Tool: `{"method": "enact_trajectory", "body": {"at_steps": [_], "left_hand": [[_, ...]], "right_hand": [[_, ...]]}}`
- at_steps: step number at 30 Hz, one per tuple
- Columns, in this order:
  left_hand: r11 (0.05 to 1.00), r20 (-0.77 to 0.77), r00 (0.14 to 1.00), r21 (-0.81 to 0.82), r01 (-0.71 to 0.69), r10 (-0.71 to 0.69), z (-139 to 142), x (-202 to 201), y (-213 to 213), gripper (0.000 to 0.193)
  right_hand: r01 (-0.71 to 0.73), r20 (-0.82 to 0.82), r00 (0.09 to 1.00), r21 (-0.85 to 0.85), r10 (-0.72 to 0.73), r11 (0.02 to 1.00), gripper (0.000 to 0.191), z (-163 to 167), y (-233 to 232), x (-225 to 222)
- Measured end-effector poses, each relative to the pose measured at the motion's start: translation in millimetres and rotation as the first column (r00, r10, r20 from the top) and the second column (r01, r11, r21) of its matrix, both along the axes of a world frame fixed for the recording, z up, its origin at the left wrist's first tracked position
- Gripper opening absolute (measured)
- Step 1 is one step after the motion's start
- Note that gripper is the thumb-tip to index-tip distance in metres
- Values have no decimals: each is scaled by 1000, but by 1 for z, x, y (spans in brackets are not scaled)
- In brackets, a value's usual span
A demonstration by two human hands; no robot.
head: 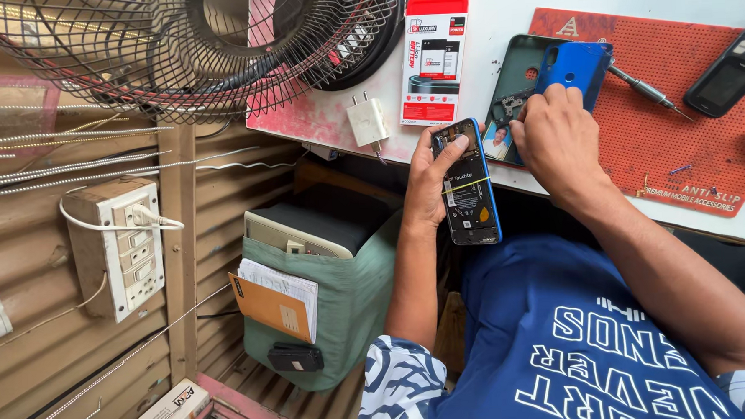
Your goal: The person repairs a disassembled smartphone, prying along the edge of the open phone with a pry tool and using tweezers to lift and reposition internal components. They unscrew and remove small parts, work on the phone's internals at the bench, and later handle a small component and wire near a soldering station.
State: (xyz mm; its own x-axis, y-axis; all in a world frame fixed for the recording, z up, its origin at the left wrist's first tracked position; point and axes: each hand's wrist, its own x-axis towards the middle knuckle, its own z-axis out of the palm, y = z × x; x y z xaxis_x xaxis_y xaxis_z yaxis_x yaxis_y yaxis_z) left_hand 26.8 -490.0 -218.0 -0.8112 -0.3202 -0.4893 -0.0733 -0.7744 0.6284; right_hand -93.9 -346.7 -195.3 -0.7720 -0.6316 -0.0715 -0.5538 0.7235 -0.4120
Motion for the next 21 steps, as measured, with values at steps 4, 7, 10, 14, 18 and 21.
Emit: {"method": "enact_trajectory", "body": {"at_steps": [4,7,10,14,18,21], "left_hand": [[1000,0,1000,-6,7,-7,1,-1,-1,27],[1000,-8,1000,1,11,-11,2,0,-1,27],[1000,-16,1000,4,20,-20,2,-2,-2,27],[1000,-3,1000,-15,19,-19,0,-1,-2,27],[999,-2,999,-3,33,-33,-3,-4,-6,29],[999,3,999,7,32,-32,-5,-6,-5,30]], "right_hand": [[28,11,1000,7,-28,1000,26,-2,-3,0],[45,45,998,7,-45,999,24,-1,-4,0],[70,79,995,-31,-68,997,21,-1,-4,-3],[123,224,970,-141,-90,982,20,1,4,-14],[242,391,910,-228,-139,943,16,7,45,-30],[427,566,808,-375,-162,823,6,8,85,-32]]}}
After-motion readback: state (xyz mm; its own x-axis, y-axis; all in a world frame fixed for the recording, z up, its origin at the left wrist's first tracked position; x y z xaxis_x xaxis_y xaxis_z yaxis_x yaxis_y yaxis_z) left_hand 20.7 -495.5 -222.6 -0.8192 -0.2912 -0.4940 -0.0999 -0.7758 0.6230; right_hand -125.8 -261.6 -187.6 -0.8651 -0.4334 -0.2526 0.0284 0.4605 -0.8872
